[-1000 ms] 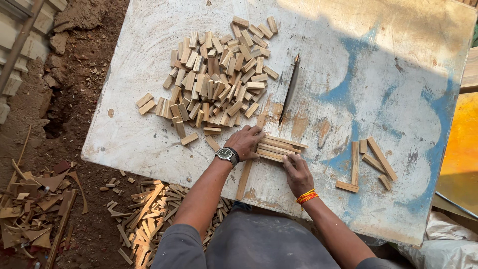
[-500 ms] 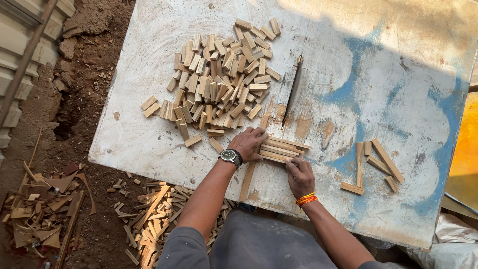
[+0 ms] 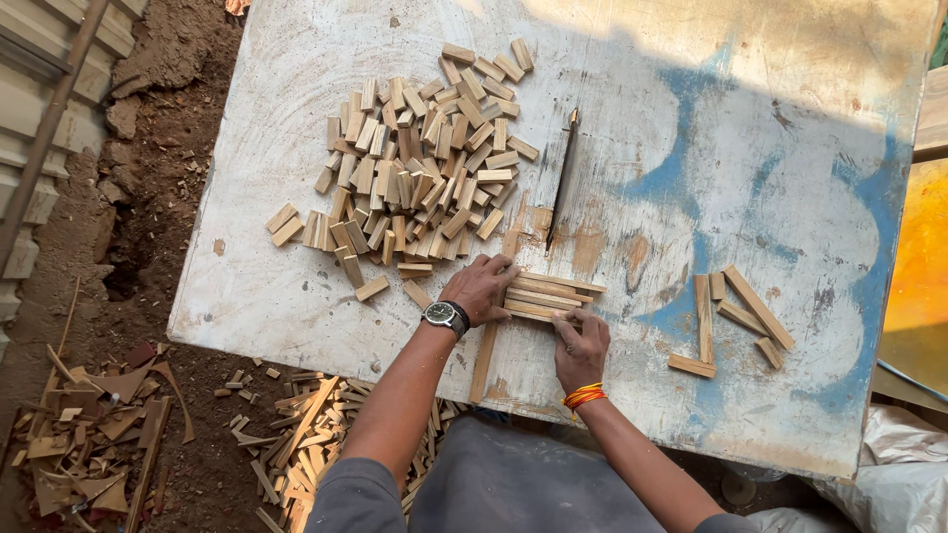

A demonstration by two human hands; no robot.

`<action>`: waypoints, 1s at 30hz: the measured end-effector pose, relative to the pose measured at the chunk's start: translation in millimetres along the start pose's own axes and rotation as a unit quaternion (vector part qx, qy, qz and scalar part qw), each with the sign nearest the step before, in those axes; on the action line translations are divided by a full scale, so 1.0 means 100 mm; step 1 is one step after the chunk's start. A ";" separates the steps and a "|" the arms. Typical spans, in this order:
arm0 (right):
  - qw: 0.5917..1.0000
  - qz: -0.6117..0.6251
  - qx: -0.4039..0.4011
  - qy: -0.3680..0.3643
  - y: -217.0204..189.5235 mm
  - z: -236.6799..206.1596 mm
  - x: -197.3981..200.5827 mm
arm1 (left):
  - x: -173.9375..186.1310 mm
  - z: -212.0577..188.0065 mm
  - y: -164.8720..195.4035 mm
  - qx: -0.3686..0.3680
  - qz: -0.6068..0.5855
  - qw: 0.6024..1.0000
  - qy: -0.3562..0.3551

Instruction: The person stacks small wooden pieces on a table saw and pushes them through the blade to cut them into shorter segments. The cut pieces accumulate in a pile on the table while the person repeatedly gathers, aligns, and cuts additional pieces.

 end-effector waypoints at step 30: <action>0.951 0.031 0.216 -0.220 0.94 0.32 0.30 | 0.01 0.07 0.09 0.004 0.048 0.999 -0.013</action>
Point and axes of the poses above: each hand's wrist, its own z-axis towards the middle knuckle, its own x-axis out of the back of the hand, y = z × x, the point moved 1 cm from there along z, towards the middle knuckle, and after that the axes turned 15 degrees about x, right-handed, at the moved point
